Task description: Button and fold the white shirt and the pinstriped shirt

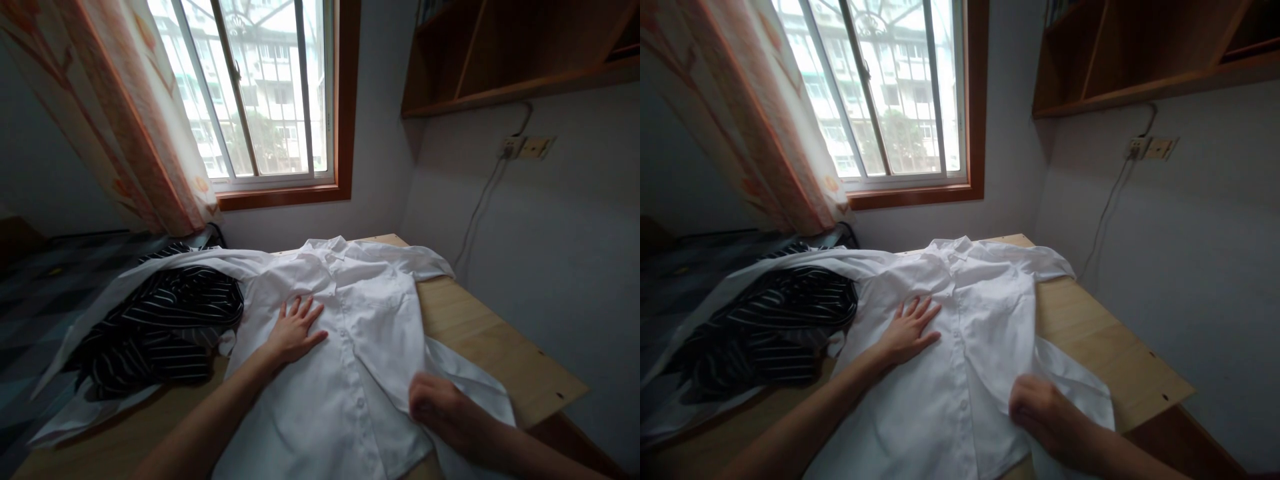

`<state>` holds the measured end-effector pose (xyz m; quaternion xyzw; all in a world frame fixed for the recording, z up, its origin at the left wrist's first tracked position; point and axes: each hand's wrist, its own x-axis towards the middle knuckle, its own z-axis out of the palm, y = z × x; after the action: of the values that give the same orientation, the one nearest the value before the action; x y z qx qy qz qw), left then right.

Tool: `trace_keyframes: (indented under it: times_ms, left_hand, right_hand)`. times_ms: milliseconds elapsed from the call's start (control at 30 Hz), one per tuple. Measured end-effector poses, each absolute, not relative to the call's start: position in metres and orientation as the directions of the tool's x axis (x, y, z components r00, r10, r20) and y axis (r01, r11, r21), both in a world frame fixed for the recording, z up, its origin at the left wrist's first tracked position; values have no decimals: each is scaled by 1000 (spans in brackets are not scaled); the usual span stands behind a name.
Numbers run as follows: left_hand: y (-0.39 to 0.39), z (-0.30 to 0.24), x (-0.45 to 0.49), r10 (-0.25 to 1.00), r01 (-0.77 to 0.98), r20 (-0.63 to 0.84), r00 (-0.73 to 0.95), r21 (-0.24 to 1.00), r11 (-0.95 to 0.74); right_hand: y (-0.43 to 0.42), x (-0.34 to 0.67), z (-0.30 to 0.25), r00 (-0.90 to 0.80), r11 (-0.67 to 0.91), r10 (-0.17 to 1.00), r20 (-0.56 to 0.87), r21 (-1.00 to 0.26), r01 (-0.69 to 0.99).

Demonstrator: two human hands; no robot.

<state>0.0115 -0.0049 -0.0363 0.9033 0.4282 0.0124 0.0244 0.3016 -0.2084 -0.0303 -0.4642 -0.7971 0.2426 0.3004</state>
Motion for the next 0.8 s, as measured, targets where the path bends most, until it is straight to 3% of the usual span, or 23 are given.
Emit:
trace_keyframes:
  times_ms: [67, 133, 233, 300, 367, 433, 600, 700, 800]
  left_hand:
    - [-5, -37, 11, 776, 774, 0, 631, 57, -630]
    - [-5, -36, 11, 777, 775, -3, 630, 64, -629]
    - [-8, -34, 9, 783, 781, -4, 622, 81, -620]
    - [-12, -28, 9, 788, 785, 7, 615, 83, -614]
    - [-17, -19, 9, 781, 779, 18, 624, 71, -623]
    - [-19, -4, 11, 756, 755, -6, 655, 57, -653]
    - [25, 39, 17, 765, 778, -145, 628, 163, -607]
    - [84, 52, 18, 855, 848, 75, 512, 114, -518]
    - [143, 52, 19, 869, 886, 203, 451, 17, -464]
  right_hand:
    - [-209, 304, -19, -202, 298, 953, 227, -829, 473]
    - [-212, 303, -7, -132, 283, 959, 252, -894, 348]
    - [-217, 294, 4, -376, 359, 900, 222, -867, 346]
    - [-214, 287, 6, -587, 409, 803, 106, -814, 413]
    - [-199, 283, 8, -666, 444, 746, 28, -767, 464]
    - [-170, 283, 13, -615, 448, 787, 51, -732, 513]
    - [-38, 288, 33, -236, 414, 910, 342, -700, 582]
    - [50, 285, 34, -110, 382, 871, 479, -517, 766]
    - [117, 280, 25, -134, 261, 908, 397, -285, 922]
